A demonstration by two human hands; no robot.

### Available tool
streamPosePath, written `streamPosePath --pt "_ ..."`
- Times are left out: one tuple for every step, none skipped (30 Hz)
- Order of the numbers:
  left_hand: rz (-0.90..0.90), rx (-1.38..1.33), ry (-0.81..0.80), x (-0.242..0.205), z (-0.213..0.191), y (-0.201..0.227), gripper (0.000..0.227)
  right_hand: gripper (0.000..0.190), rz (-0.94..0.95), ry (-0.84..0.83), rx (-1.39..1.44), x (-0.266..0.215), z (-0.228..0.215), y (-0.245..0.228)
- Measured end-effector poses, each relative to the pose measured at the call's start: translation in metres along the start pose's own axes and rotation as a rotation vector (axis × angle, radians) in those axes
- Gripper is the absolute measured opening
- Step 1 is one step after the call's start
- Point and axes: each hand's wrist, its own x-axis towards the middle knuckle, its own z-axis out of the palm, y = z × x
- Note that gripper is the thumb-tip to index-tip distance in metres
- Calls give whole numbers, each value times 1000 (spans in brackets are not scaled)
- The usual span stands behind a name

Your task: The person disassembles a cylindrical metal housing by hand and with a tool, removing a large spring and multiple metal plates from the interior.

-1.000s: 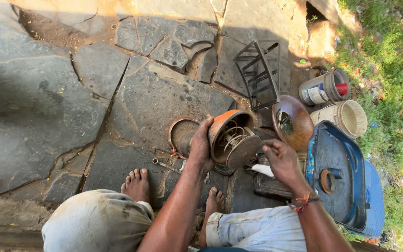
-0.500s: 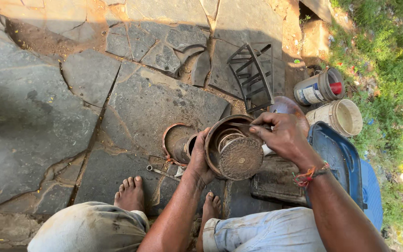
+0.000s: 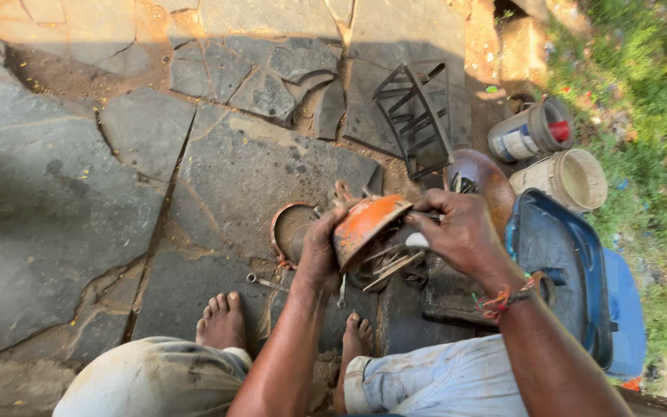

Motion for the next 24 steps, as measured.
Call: streamPosePath --pt "55 31 2 1 -1 5 53 18 -2 14 54 0 1 8" --pt "105 133 60 0 -4 9 49 18 5 20 116 -5 5 18" --pt "154 236 117 2 -5 12 45 17 13 27 178 -11 9 27" --pt "207 343 169 4 -4 18 41 18 69 50 182 -17 11 35" --pt "271 353 200 3 -3 23 38 18 125 71 185 -23 13 42" --pt "326 372 229 1 -3 28 36 19 192 95 193 -30 19 50" --pt "381 393 256 -1 -4 33 33 19 248 83 234 -37 26 58" --pt "447 441 297 -2 -8 38 33 19 300 74 275 -41 32 68" --pt "513 489 336 -5 -13 46 33 19 353 64 315 -45 40 76" --pt "578 533 375 -9 -19 49 32 18 370 58 355 -49 45 86" --pt "627 622 403 -13 -25 51 32 17 387 53 395 -52 48 93" --pt "686 710 429 -16 -33 58 32 16 393 48 435 -49 52 96" --pt "744 800 454 -18 -40 63 31 16 387 37 420 -44 53 98" --pt "797 948 493 -20 -47 67 31 16 376 28 413 -39 56 99" --pt "848 1098 530 -21 -54 69 30 16 365 19 406 -32 58 99" --pt "894 1250 559 -21 -61 71 29 16 328 21 446 -26 60 97" --pt "833 1137 613 -17 -70 75 32 16 290 24 486 -21 63 94" --pt "767 1017 666 -12 -78 74 34 16 257 26 520 -18 64 93" --pt "702 897 716 -7 -87 73 36 16 251 29 536 -16 66 93" --pt "698 876 745 -2 -93 71 37 16 236 35 551 -9 66 92" --pt "695 854 774 1 -100 70 37 16 220 40 566 -2 66 93" --pt "682 832 814 0 -107 67 38 16 210 31 541 0 67 93" --pt "740 1007 838 1 -114 65 39 17 199 21 516 2 69 94" --pt "787 1181 861 2 -122 59 40 17 191 7 487 2 70 97"
